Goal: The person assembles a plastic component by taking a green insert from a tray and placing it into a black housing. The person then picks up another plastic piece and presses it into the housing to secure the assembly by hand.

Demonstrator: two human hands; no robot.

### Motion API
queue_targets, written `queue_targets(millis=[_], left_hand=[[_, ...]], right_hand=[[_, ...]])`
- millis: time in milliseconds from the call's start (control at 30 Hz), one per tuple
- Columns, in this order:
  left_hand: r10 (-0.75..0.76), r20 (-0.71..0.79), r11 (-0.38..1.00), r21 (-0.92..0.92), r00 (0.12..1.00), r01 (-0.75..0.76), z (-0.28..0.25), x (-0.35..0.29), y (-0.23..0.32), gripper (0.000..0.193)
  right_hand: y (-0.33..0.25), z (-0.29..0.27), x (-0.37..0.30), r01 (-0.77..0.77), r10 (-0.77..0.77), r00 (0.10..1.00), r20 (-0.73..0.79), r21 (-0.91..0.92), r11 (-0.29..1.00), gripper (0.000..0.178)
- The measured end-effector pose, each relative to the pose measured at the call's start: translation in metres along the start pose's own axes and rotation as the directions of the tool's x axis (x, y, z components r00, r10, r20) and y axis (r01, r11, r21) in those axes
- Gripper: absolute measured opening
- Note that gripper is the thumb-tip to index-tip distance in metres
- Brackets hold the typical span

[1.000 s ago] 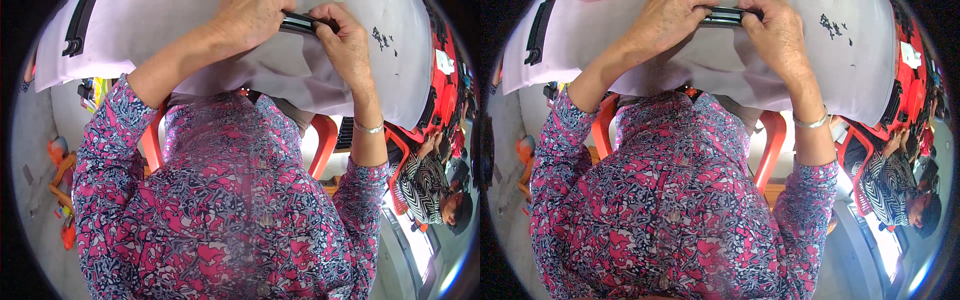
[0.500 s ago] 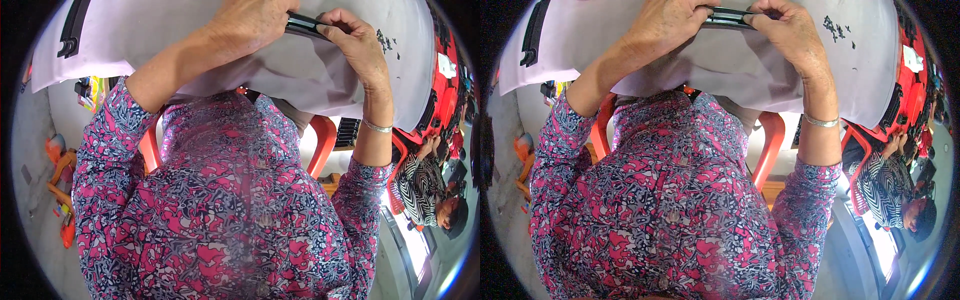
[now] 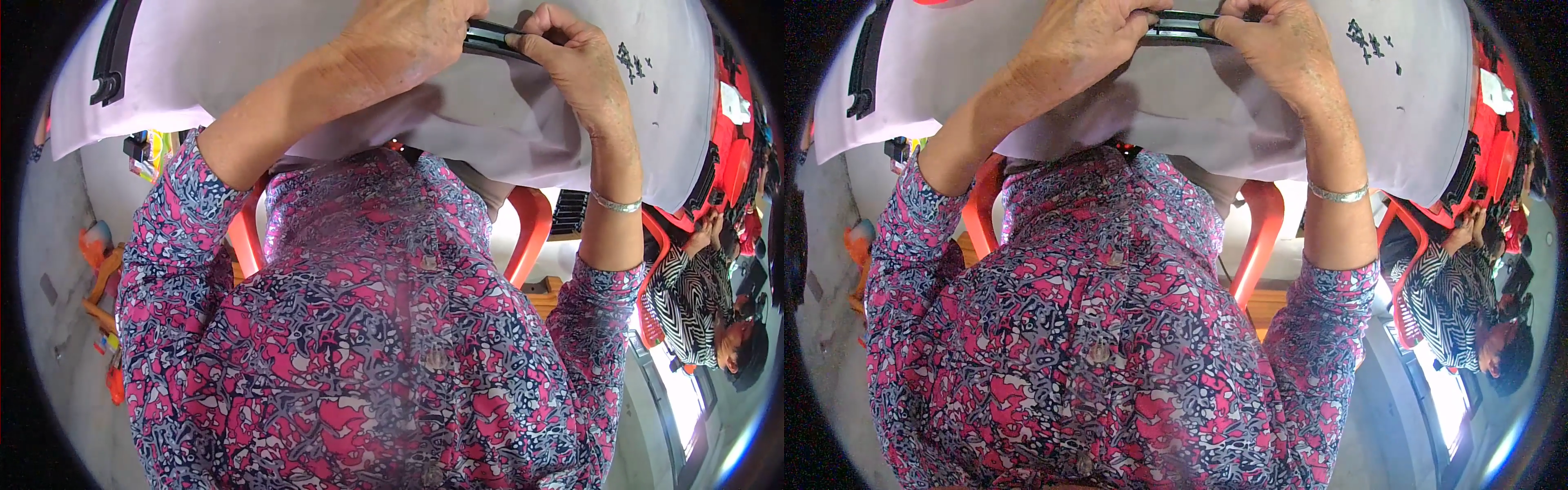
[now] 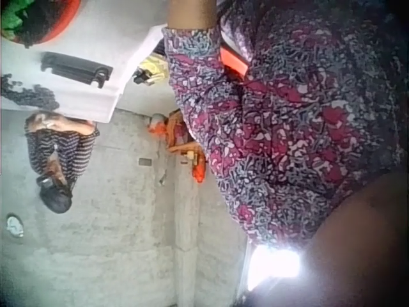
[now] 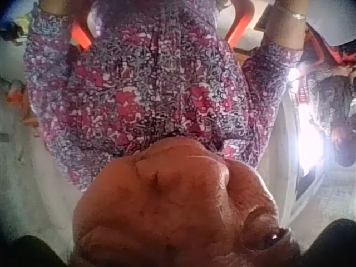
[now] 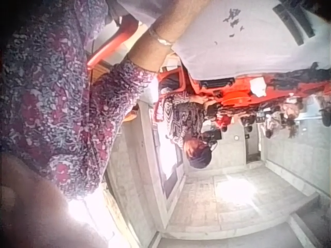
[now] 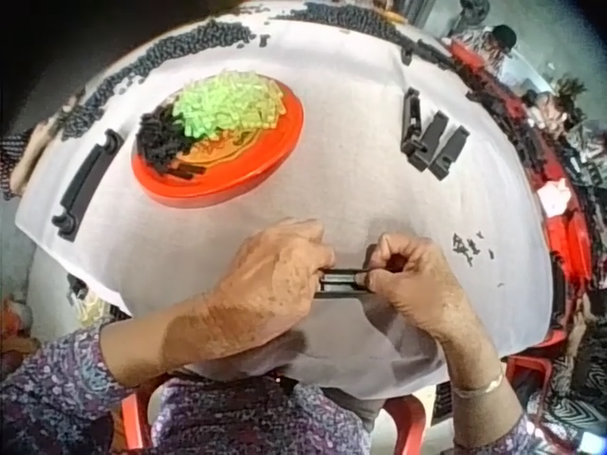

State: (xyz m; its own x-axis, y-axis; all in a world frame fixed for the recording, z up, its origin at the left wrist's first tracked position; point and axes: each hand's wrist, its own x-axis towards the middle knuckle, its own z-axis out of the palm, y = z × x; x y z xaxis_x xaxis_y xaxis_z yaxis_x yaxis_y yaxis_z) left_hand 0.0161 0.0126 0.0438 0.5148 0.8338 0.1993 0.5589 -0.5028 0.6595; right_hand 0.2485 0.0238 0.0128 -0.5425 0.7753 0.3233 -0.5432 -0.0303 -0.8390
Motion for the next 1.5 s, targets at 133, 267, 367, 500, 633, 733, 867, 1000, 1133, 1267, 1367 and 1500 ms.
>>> queue_targets(millis=[133,267,367,500,633,733,867,1000,1133,1267,1367,1500], left_hand=[[0.077,-0.042,0.996,-0.041,0.996,-0.079,0.005,0.0,-0.002,0.011],[0.057,-0.084,0.993,-0.095,0.995,-0.065,0.014,0.006,-0.002,0.011],[0.06,-0.057,0.984,-0.164,0.997,-0.069,0.021,0.015,0.001,0.012],[0.11,-0.115,0.979,-0.158,0.987,-0.127,0.027,0.014,-0.012,0.011],[0.006,-0.029,0.96,-0.28,1.0,-0.014,0.021,0.023,-0.005,0.01],[-0.071,0.029,0.931,-0.357,0.997,0.076,0.024,0.026,-0.005,0.011],[-0.08,-0.03,0.946,-0.317,0.996,0.067,0.033,0.029,-0.008,0.01],[-0.088,-0.033,0.943,-0.324,0.996,0.072,0.031,0.03,-0.006,0.01],[-0.085,0.011,0.951,-0.296,0.996,0.084,0.028,0.033,-0.004,0.011],[-0.081,0.006,0.944,-0.319,0.997,0.078,0.028,0.031,-0.007,0.011],[-0.158,0.077,0.906,-0.384,0.984,0.176,0.013,0.032,0.005,0.011],[-0.103,0.073,0.906,-0.404,0.992,0.124,0.016,0.034,0.003,0.01]], right_hand=[[0.0,-0.001,-0.002,-0.331,0.268,0.93,-0.252,-0.251,0.91,0.018],[-0.029,0.027,0.007,-0.603,0.391,0.782,-0.485,-0.43,0.672,0.017],[0.008,-0.014,-0.005,0.031,-0.03,0.998,0.063,-0.021,0.999,0.016],[-0.029,0.028,0.009,-0.645,0.395,0.749,-0.532,-0.451,0.617,0.016],[-0.032,0.026,0.009,-0.627,0.4,0.757,-0.517,-0.403,0.667,0.016],[-0.032,0.025,0.008,-0.634,0.415,0.754,-0.509,-0.396,0.664,0.015],[-0.034,0.024,0.01,-0.63,0.419,0.756,-0.503,-0.384,0.675,0.015],[-0.042,0.024,0.011,-0.662,0.425,0.733,-0.531,-0.416,0.623,0.017],[-0.04,0.017,0.011,-0.627,0.449,0.766,-0.46,-0.382,0.679,0.018],[-0.044,0.015,0.015,-0.637,0.486,0.767,-0.42,-0.401,0.659,0.017],[-0.044,0.013,0.02,-0.671,0.528,0.741,-0.415,-0.413,0.616,0.016],[-0.012,-0.025,0.01,-0.038,0.06,0.98,0.19,-0.118,0.992,0.016]])
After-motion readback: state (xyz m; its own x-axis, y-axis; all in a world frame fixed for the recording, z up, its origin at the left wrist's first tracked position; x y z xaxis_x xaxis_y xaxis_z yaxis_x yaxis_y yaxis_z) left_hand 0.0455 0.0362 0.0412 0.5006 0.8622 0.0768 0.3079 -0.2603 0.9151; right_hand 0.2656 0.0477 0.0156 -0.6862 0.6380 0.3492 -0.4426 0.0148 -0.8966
